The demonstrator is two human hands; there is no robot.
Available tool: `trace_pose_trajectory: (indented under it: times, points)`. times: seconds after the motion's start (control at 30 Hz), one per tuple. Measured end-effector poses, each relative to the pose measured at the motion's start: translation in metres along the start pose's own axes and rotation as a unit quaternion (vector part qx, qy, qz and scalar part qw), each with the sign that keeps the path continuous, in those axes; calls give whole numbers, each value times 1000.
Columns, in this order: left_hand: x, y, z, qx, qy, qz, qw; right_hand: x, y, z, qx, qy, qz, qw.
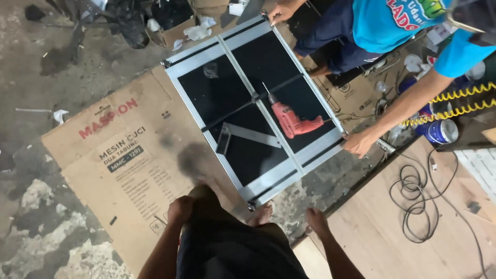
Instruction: Measuring and marking an aluminum profile on a flight case using a ruler and a marker.
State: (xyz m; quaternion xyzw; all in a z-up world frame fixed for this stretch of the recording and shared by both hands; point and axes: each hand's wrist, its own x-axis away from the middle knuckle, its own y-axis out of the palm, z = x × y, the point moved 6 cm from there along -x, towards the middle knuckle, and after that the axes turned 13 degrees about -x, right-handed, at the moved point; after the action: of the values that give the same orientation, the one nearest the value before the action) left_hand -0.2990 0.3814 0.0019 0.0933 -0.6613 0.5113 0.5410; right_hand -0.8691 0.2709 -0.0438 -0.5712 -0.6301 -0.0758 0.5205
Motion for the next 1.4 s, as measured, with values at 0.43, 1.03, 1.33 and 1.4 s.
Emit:
trace_pose_trajectory:
  times: [0.43,1.03,1.33,1.4]
  points:
    - [-259,-323,169,-246,559,384,692,49,204,-135,-158,161,368,902]
    - [-305,-308,259,-181,655,524,513,66,212,-138,-175,245,546,782]
    - [-294,-319,261,-123,691,481,526,58,212,-136,-135,236,549,790]
    - [-298,-319,258,-121,677,465,558,68,214,-153,-115,219,554,795]
